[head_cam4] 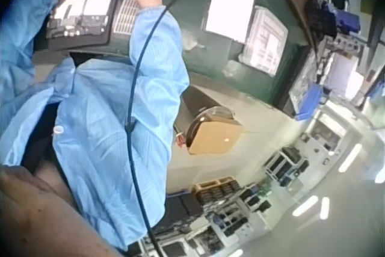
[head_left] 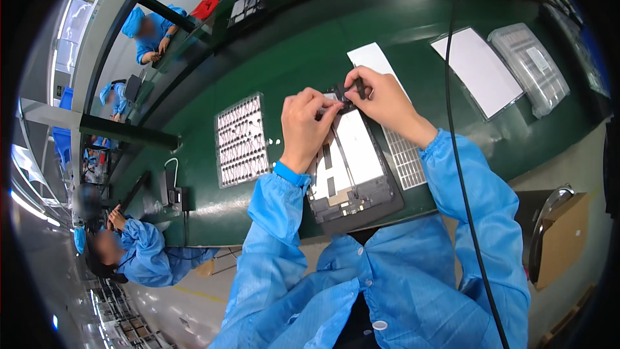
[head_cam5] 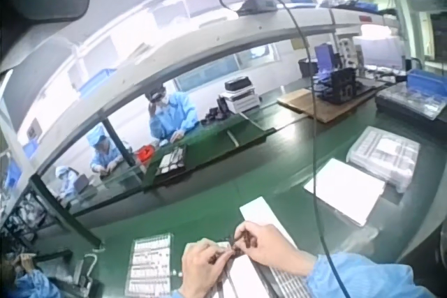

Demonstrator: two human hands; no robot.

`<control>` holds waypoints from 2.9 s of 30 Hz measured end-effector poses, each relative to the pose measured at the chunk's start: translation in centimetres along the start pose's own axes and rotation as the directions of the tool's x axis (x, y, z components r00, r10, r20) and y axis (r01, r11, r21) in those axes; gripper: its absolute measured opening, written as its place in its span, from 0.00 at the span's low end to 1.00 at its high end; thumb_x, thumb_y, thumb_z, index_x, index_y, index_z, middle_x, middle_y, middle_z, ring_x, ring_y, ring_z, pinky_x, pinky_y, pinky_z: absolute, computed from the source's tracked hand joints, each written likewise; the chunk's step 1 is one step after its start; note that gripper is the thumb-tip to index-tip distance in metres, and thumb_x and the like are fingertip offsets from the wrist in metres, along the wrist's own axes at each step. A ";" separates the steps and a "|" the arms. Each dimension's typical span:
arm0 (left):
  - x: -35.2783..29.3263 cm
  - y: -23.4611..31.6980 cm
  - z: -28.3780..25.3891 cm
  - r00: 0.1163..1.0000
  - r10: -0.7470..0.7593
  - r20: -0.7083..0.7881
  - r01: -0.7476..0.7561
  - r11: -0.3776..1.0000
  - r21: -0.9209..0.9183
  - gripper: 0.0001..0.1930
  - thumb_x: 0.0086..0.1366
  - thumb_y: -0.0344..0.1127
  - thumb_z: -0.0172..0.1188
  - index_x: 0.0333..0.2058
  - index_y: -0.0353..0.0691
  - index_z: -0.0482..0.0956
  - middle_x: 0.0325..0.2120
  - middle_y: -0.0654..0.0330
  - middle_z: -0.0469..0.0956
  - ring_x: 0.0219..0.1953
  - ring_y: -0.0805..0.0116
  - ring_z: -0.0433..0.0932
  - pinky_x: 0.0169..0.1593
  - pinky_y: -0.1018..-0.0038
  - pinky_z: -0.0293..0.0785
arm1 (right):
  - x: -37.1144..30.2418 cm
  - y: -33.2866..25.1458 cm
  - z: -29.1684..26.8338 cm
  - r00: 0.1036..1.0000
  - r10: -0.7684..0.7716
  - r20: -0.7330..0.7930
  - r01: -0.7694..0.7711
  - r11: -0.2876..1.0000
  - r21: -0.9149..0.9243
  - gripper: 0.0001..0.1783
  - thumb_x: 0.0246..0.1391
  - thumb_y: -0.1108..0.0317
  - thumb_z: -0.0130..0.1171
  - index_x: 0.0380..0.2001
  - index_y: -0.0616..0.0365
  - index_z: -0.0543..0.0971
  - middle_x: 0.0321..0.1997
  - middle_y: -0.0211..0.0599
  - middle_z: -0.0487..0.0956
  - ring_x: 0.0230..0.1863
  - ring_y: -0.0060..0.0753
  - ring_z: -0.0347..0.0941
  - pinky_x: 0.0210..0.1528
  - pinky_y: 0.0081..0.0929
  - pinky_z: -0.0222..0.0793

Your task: Assembling small electronic components into a device frame on a factory production line.

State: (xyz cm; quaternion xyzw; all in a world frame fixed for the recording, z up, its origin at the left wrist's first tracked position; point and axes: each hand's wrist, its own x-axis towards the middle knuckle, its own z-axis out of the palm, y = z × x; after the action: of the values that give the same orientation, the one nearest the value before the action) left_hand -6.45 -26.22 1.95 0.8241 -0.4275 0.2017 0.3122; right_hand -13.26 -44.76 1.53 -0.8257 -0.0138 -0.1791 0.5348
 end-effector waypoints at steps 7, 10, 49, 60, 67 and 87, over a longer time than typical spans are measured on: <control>-0.4 0.1 0.2 0.995 -0.072 0.066 0.079 0.992 -0.098 0.05 0.55 0.34 0.72 0.28 0.43 0.86 0.26 0.66 0.77 0.27 0.65 0.75 0.36 0.69 0.69 | -0.4 1.6 0.4 0.992 -0.100 -0.074 0.091 0.988 -0.122 0.12 0.53 0.71 0.66 0.39 0.56 0.76 0.26 0.34 0.79 0.25 0.33 0.75 0.29 0.29 0.67; -0.4 0.0 0.3 0.995 -0.038 0.096 0.048 0.993 -0.109 0.04 0.55 0.34 0.71 0.29 0.43 0.86 0.27 0.66 0.78 0.27 0.65 0.76 0.37 0.69 0.70 | -0.3 2.1 -0.2 1.000 -0.010 0.007 0.011 0.991 -0.132 0.12 0.53 0.70 0.66 0.40 0.56 0.76 0.25 0.33 0.80 0.25 0.31 0.76 0.29 0.29 0.68; -0.1 -1.1 1.5 0.970 -0.080 0.229 0.116 0.982 -0.148 0.06 0.57 0.35 0.65 0.31 0.41 0.79 0.30 0.61 0.75 0.32 0.61 0.75 0.40 0.66 0.67 | 0.0 2.1 -0.2 0.986 -0.043 0.164 0.085 0.963 -0.257 0.20 0.53 0.61 0.68 0.44 0.53 0.72 0.30 0.38 0.78 0.33 0.41 0.77 0.34 0.36 0.69; -4.9 -2.6 -2.1 0.986 -0.081 -0.146 0.036 0.956 -0.290 0.03 0.62 0.29 0.61 0.36 0.41 0.80 0.36 0.61 0.80 0.44 0.58 0.77 0.55 0.62 0.63 | -8.0 -2.8 2.2 0.995 -0.075 -0.072 0.050 0.951 -0.305 0.18 0.45 0.65 0.72 0.34 0.56 0.73 0.38 0.42 0.76 0.44 0.52 0.72 0.52 0.39 0.67; -5.5 -3.5 -2.0 0.837 -0.334 -0.434 0.069 0.850 -0.522 0.09 0.62 0.27 0.56 0.41 0.43 0.77 0.43 0.59 0.76 0.49 0.58 0.73 0.58 0.62 0.59 | -2.8 -2.1 1.2 0.985 0.168 -0.022 -0.146 0.909 0.390 0.20 0.55 0.85 0.60 0.43 0.53 0.65 0.64 0.56 0.73 0.68 0.37 0.67 0.61 0.25 0.65; -9.2 -3.0 -5.0 0.968 -0.233 -0.096 0.065 0.598 -0.799 0.07 0.66 0.24 0.53 0.39 0.43 0.75 0.40 0.62 0.73 0.44 0.59 0.69 0.50 0.65 0.61 | 33.7 4.6 27.6 0.861 -0.389 -0.329 0.268 0.895 -0.357 0.10 0.63 0.65 0.59 0.44 0.56 0.76 0.37 0.42 0.82 0.39 0.45 0.80 0.43 0.38 0.73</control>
State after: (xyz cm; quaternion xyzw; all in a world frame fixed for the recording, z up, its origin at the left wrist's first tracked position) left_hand -9.40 -16.17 -1.00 0.6113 -0.3701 0.0433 0.6982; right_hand 27.00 -27.89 -2.10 -0.8293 -0.0214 -0.4298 0.3565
